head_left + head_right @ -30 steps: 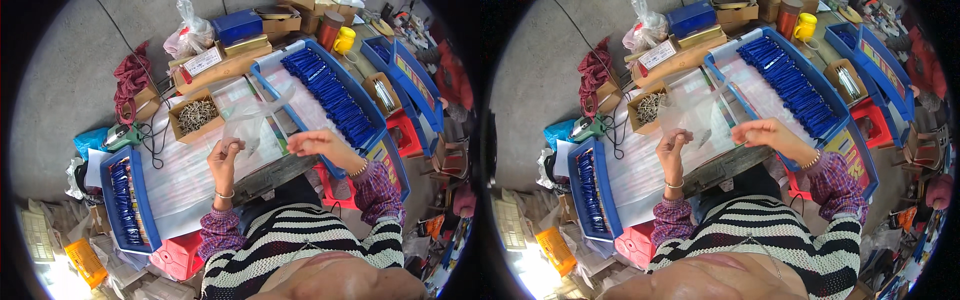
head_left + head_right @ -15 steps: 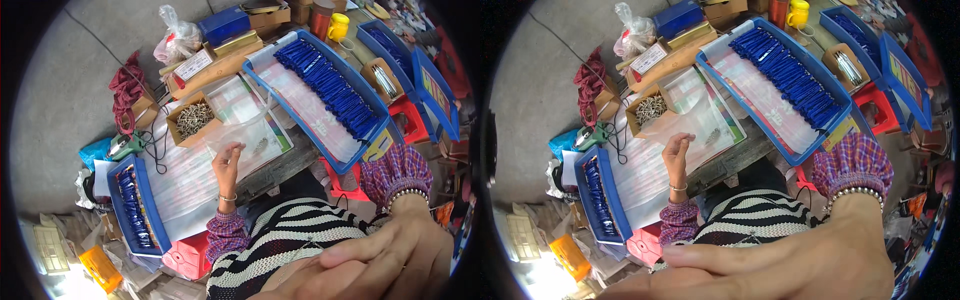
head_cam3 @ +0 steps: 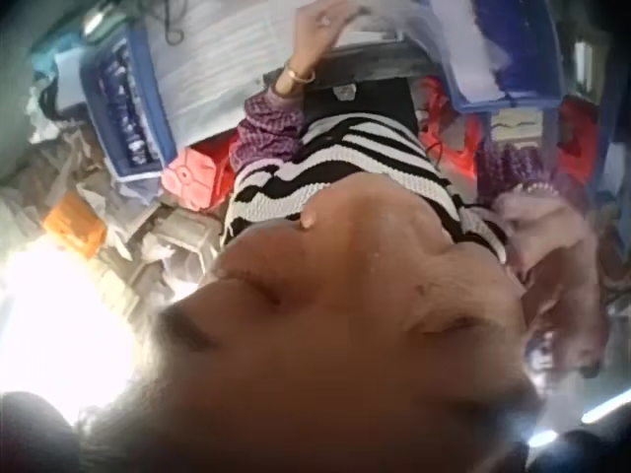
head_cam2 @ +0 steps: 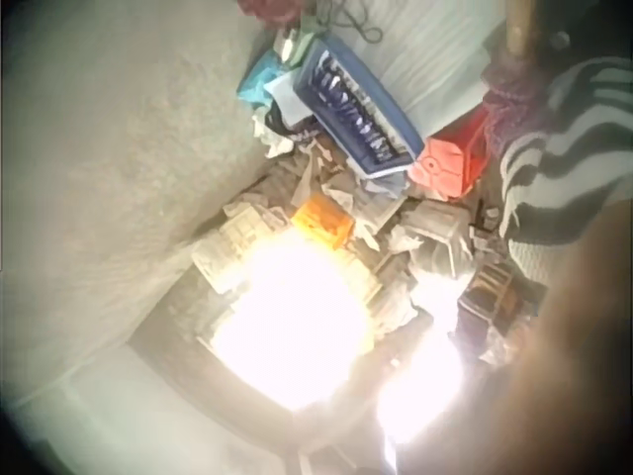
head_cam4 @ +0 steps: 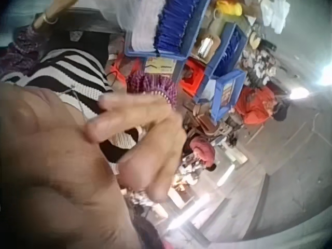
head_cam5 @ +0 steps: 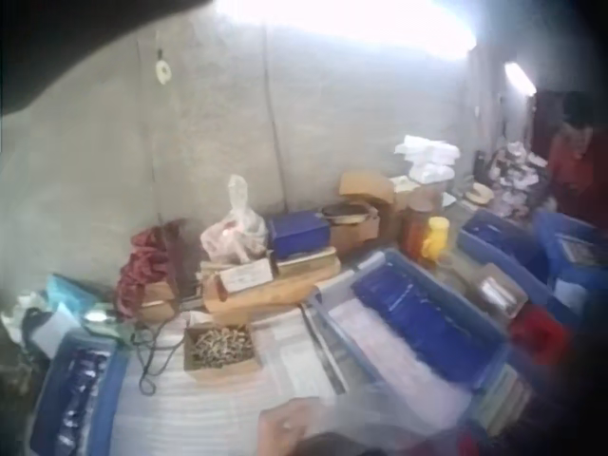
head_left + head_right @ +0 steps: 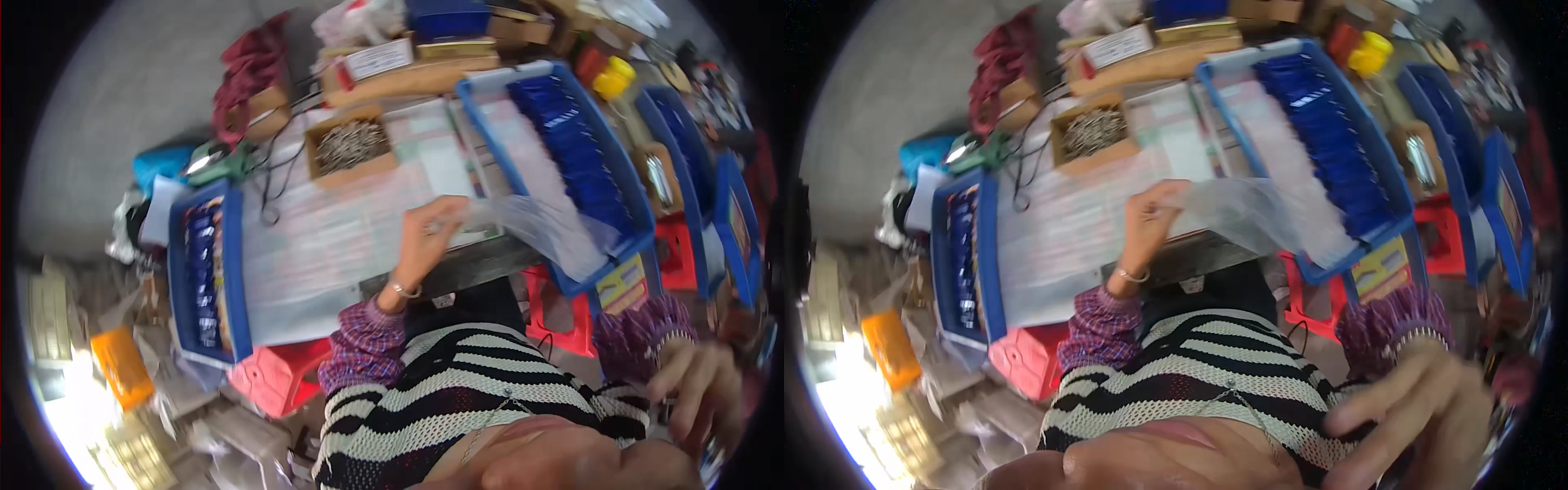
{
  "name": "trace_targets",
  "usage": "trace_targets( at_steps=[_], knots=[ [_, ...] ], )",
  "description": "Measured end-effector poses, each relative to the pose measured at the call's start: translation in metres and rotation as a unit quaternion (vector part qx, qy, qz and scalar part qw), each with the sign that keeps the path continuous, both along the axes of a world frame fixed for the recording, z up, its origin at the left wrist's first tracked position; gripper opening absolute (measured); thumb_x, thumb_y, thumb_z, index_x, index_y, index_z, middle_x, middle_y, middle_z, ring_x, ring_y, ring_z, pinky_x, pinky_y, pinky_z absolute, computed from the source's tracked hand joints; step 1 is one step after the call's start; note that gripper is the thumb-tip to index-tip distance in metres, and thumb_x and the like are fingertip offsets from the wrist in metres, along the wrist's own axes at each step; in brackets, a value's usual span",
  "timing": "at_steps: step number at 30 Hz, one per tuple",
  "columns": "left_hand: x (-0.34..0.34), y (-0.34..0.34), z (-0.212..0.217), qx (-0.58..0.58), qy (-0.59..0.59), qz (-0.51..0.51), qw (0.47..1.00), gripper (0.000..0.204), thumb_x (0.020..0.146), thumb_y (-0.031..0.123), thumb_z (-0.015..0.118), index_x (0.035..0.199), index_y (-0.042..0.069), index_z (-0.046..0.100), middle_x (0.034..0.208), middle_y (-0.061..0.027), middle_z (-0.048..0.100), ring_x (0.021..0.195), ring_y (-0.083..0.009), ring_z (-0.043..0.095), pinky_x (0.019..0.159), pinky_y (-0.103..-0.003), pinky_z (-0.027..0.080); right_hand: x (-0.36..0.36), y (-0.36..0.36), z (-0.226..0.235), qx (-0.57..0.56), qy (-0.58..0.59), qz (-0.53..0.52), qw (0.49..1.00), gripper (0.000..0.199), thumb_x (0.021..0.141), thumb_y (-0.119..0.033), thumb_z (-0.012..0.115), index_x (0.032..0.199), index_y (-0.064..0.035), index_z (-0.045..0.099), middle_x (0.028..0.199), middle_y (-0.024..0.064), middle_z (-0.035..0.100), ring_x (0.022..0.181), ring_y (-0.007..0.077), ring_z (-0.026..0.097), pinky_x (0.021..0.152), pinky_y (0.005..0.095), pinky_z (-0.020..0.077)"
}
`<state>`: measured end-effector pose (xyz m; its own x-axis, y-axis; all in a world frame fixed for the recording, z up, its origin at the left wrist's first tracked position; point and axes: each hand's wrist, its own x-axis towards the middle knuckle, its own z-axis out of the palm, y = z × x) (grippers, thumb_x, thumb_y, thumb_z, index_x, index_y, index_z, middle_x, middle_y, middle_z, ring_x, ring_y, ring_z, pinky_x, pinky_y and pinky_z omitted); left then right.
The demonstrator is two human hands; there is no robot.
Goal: Packaging small metal components and hardware into cardboard boxes and plastic bags at a workstation.
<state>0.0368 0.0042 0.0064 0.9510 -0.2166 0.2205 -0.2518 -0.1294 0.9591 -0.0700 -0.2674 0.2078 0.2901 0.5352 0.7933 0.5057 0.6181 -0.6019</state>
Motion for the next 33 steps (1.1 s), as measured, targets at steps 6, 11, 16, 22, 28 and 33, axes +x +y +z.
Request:
trace_targets(
  at_steps=[6, 11, 16, 22, 28, 33],
  knots=[
    [0.016, 0.023, -0.015, 0.008, 0.028, 0.047, 0.998, 0.015, 0.091, 0.008, 0.061, 0.102, -0.001, 0.067, 0.096, -0.0066, 0.069, 0.092, -0.0134, 0.061, 0.085, -0.027, 0.046, 0.061, -0.004, -0.005, -0.091, 0.022, -0.499, 0.862, 0.032, 0.093, -0.007, 0.053, 0.123, 0.0038, 0.055, 0.097, 0.0081, 0.065, 0.087, 0.0145, 0.059, 0.084, 0.0312, 0.0469],
    [-0.013, 0.035, -0.055, -0.005, 0.031, 0.133, 0.991, 0.046, 0.087, 0.001, 0.059, 0.132, -0.001, 0.048, 0.122, -0.0148, 0.059, 0.110, -0.0192, 0.056, 0.093, -0.030, 0.044, 0.174, -0.077, -0.057, -0.243, -0.008, -0.592, 0.768, 0.035, 0.091, 0.005, 0.048, 0.122, -0.0027, 0.063, 0.084, 0.0029, 0.059, 0.084, 0.0105, 0.059, 0.079, 0.0241, 0.0470],
    [-0.055, 0.047, -0.081, 0.091, 0.023, 0.179, 0.979, 0.056, 0.084, -0.001, 0.059, 0.138, 0.000, 0.042, 0.132, -0.0181, 0.053, 0.116, -0.0261, 0.055, 0.097, -0.037, 0.044, 0.284, -0.135, -0.129, -0.306, 0.104, -0.647, 0.691, 0.035, 0.085, 0.003, 0.054, 0.117, -0.0021, 0.065, 0.083, 0.0028, 0.065, 0.074, 0.0122, 0.062, 0.072, 0.0247, 0.0516],
    [-0.062, 0.038, -0.070, 0.208, -0.032, 0.229, 0.950, 0.037, 0.080, -0.005, 0.057, 0.117, -0.001, 0.059, 0.112, -0.0163, 0.065, 0.107, -0.0300, 0.061, 0.095, -0.038, 0.045, 0.375, -0.130, -0.184, -0.366, 0.020, -0.704, 0.608, 0.027, 0.081, -0.013, 0.058, 0.104, -0.0058, 0.071, 0.090, 0.0143, 0.072, 0.084, 0.0290, 0.069, 0.079, 0.0382, 0.0543],
    [-0.068, 0.038, -0.078, 0.197, -0.029, 0.242, 0.950, 0.030, 0.080, -0.008, 0.057, 0.110, -0.002, 0.061, 0.104, -0.0184, 0.065, 0.094, -0.0341, 0.062, 0.086, -0.040, 0.048, 0.435, -0.102, -0.195, -0.232, 0.021, -0.799, 0.555, 0.020, 0.082, -0.021, 0.063, 0.096, -0.0097, 0.072, 0.091, 0.0164, 0.069, 0.086, 0.0357, 0.066, 0.079, 0.0425, 0.0528],
    [-0.067, 0.038, -0.078, 0.221, -0.078, 0.234, 0.944, 0.027, 0.079, -0.011, 0.056, 0.103, -0.001, 0.063, 0.096, -0.0151, 0.065, 0.088, -0.0327, 0.062, 0.082, -0.041, 0.048, 0.455, -0.082, -0.171, -0.202, -0.097, -0.788, 0.573, 0.026, 0.086, -0.015, 0.062, 0.110, -0.0072, 0.067, 0.100, 0.0149, 0.068, 0.093, 0.0314, 0.065, 0.082, 0.0366, 0.0507]
  ],
)
